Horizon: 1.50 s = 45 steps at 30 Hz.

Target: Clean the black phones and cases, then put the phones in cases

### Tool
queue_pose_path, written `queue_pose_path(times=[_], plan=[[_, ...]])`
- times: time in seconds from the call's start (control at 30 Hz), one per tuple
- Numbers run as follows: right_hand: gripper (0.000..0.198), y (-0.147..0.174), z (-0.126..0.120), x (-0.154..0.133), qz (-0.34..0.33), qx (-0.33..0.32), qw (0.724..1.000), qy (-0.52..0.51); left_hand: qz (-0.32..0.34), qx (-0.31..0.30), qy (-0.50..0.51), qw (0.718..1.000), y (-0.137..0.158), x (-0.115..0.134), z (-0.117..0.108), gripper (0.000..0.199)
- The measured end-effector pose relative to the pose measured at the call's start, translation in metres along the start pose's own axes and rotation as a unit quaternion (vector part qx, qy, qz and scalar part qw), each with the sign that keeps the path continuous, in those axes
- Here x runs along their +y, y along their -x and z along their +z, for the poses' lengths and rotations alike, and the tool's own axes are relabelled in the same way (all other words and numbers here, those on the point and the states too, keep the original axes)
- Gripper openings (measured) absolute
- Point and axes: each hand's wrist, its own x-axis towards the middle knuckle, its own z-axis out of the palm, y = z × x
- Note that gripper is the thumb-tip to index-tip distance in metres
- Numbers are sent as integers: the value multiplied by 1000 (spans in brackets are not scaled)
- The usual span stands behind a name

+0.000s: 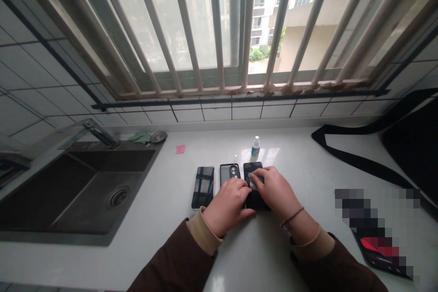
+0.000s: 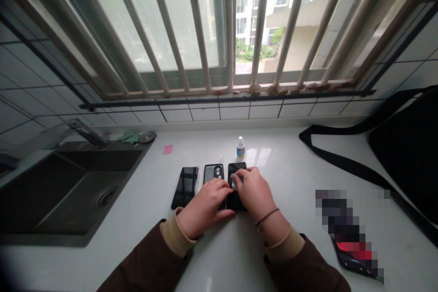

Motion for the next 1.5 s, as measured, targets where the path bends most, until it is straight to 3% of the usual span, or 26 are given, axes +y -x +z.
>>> queue_pose_path(times=[0.23, 0.5, 0.63, 0.7, 0.87, 1.03, 1.3, 1.5], plan=[[24, 2, 0, -5, -33, -2, 997, 71, -2, -8, -20, 1000, -1, 3, 0, 48], [22, 4, 3, -5, -19, 20, 998, 57, -2, -6, -24, 1000, -1, 4, 1, 46], [23, -7, -3, 7, -1, 53, 998, -22, -1, -5, -31, 999, 0, 3, 1, 50], [25, -17, -9, 18, 50, 77, 991, -93, 1, -4, -34, 999, 0, 3, 1, 52], [38, -41, -18, 46, 125, 125, 975, -134, 0, -7, -36, 999, 1, 5, -1, 52], [46, -57, -8, 61, 126, 114, 971, -166, 0, -7, -35, 999, 1, 6, -3, 53], [32, -54, -12, 66, 128, 98, 986, -45, -1, -2, -29, 1000, 1, 5, 0, 52], [43, -42, -21, 53, 97, 126, 985, 70, 2, 0, -31, 1000, 1, 4, 1, 54]])
